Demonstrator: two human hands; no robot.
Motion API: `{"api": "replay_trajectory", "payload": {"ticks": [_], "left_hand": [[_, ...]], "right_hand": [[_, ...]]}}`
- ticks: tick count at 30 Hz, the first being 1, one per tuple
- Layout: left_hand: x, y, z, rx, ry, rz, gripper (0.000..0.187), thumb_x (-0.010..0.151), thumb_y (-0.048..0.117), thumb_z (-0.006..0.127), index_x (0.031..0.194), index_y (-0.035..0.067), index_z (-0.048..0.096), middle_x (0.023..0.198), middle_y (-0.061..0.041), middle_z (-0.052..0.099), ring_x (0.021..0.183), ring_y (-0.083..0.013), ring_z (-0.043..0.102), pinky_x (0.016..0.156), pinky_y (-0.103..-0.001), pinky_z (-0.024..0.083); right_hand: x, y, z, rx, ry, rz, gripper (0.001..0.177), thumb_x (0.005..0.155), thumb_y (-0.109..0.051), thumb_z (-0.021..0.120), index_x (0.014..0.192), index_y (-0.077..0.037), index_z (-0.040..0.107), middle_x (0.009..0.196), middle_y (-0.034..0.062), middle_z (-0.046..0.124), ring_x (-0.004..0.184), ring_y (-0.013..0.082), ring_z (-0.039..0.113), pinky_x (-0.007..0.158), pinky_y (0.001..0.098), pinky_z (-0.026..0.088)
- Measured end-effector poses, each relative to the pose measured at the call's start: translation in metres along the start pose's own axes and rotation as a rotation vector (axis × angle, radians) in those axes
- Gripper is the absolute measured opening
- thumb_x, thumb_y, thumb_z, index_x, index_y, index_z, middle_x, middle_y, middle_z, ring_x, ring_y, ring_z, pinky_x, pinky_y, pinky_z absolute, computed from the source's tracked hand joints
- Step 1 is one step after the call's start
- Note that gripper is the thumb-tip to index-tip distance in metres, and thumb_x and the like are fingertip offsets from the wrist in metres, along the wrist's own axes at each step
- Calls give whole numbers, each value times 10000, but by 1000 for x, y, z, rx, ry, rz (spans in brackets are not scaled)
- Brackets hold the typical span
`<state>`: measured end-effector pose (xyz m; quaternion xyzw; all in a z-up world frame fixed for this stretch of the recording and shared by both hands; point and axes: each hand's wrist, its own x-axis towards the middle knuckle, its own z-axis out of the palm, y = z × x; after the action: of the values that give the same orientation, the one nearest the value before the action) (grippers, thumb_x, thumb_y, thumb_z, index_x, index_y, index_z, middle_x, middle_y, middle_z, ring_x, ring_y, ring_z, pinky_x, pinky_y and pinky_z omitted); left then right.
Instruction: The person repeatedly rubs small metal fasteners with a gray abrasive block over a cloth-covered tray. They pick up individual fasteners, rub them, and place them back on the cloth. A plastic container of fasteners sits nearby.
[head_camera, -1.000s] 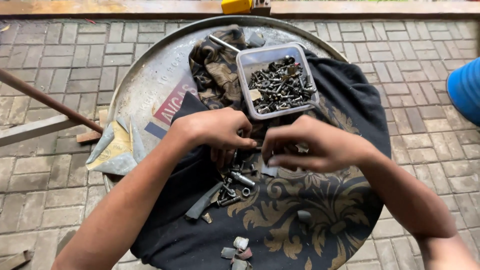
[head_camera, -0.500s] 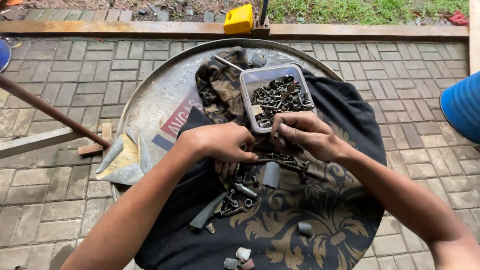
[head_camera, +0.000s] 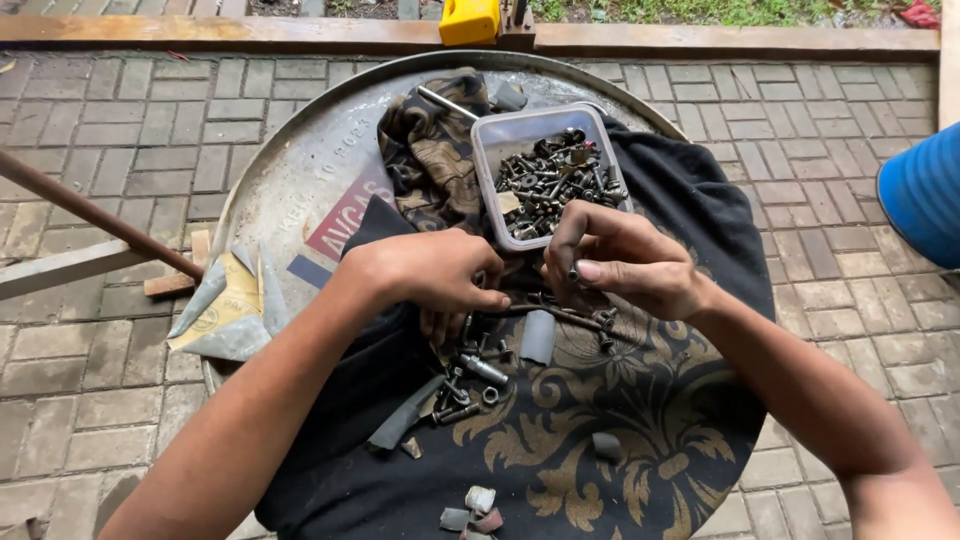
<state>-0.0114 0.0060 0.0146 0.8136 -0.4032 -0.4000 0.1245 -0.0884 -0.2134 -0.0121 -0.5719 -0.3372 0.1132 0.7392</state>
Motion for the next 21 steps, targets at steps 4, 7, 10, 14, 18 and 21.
{"api": "replay_trajectory", "payload": {"ticks": [4,7,10,14,18,21], "left_hand": [[4,-1,-1,20,1,11,397,887,403,590,1060,90,761,759,-155,779,716,-287,782,669,-398,635],[3,-1,0,9,-13,-12,382,889,407,591,1046,104,763,729,-128,776,679,-247,779,670,-374,641],[10,-5,-1,33,-3,4,401,888,417,590,1060,98,762,758,-164,777,750,-313,783,683,-433,630],[11,-7,0,-41,-44,-9,369,909,364,558,1074,86,737,692,-136,769,607,-241,756,581,-340,625],[11,-6,-2,-119,-105,-9,347,946,304,524,1070,31,699,634,-139,759,470,-207,719,440,-271,597],[11,-4,-4,-127,-117,-6,351,940,305,510,1038,22,694,637,-150,761,471,-211,719,435,-290,604]], "right_hand": [[2,2,-3,0,-28,-17,176,1008,-69,531,980,105,521,725,148,555,601,161,557,509,234,447],[4,1,-2,-45,-36,-44,163,989,-22,541,949,135,538,693,146,560,569,133,539,493,222,441],[13,-11,4,-324,-92,-64,142,954,-29,598,975,105,637,652,83,565,539,120,532,516,241,439],[21,-18,15,-593,-102,-78,61,941,-33,644,943,25,664,625,76,550,518,159,511,511,283,430],[23,-12,26,-765,-118,-103,40,910,-29,698,916,1,671,634,142,632,501,289,598,498,360,463],[18,-5,23,-846,-164,-38,66,928,-8,652,992,-3,667,653,143,658,502,293,631,488,370,501]]}}
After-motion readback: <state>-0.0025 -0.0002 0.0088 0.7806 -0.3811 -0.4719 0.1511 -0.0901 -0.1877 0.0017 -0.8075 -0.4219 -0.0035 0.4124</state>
